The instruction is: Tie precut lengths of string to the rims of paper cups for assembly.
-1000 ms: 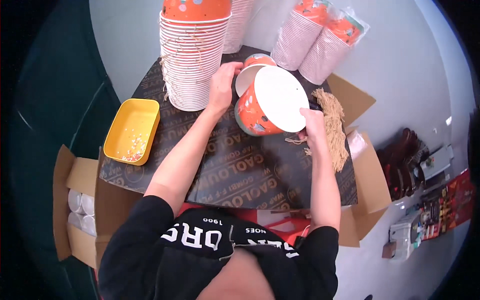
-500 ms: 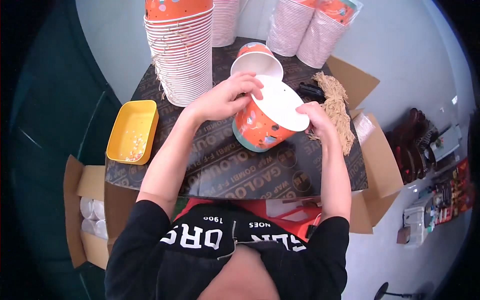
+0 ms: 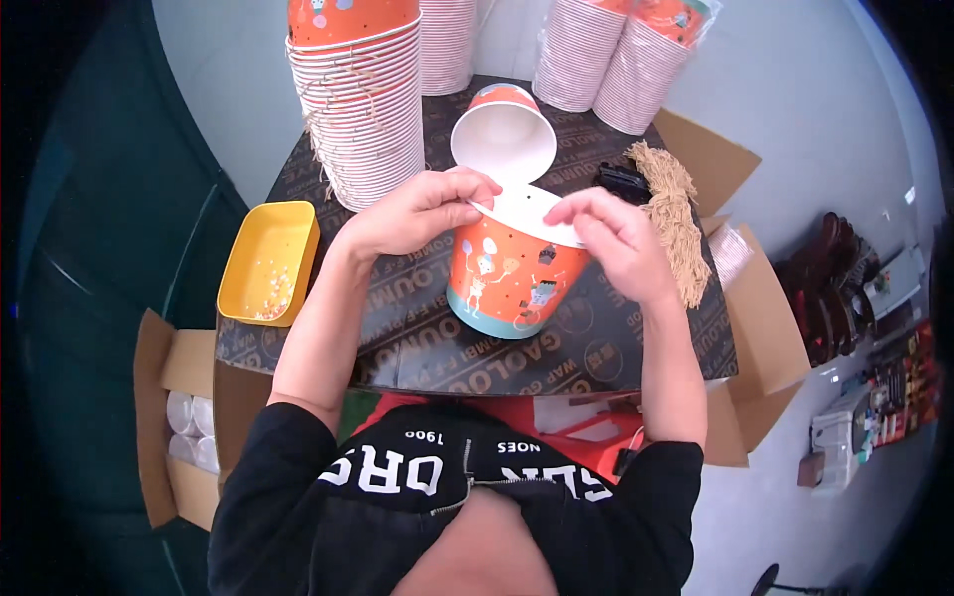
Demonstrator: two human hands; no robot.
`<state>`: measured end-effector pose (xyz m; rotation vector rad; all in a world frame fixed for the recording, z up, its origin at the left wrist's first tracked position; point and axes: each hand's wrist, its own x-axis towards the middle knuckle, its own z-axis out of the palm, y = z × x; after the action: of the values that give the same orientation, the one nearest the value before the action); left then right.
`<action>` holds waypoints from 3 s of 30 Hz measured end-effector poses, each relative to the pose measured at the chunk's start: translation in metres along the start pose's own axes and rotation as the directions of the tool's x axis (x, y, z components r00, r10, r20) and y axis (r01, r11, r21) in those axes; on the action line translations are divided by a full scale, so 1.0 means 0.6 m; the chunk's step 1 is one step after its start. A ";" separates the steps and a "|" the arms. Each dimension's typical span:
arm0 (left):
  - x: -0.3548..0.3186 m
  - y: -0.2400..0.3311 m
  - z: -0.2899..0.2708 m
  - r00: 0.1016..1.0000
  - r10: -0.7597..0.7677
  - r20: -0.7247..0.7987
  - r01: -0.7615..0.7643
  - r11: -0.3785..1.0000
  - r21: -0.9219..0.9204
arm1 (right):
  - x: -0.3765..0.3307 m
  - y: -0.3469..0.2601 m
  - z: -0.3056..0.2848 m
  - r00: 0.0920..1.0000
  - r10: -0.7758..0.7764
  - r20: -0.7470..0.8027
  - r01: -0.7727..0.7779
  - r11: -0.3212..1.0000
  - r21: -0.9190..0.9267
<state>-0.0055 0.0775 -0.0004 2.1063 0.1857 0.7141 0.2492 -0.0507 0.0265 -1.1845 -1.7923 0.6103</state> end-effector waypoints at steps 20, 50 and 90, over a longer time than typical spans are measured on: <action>-0.055 0.090 0.160 0.820 0.106 -0.562 0.087 0.948 0.306 | -0.027 -0.006 0.080 0.975 0.220 0.027 -0.214 0.908 0.360; -0.053 0.046 0.178 0.724 0.206 -0.658 0.049 0.937 0.347 | -0.045 0.002 0.156 0.980 0.175 -0.091 -0.113 0.877 0.467; -0.059 0.042 0.180 0.727 0.188 -0.660 0.055 0.943 0.329 | -0.064 0.020 0.197 0.953 0.046 -0.299 0.083 0.912 0.403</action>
<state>0.0219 -0.0271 -0.0438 2.0564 0.6808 1.5962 0.1586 -0.0726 -0.0565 -0.9106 -1.3306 0.7120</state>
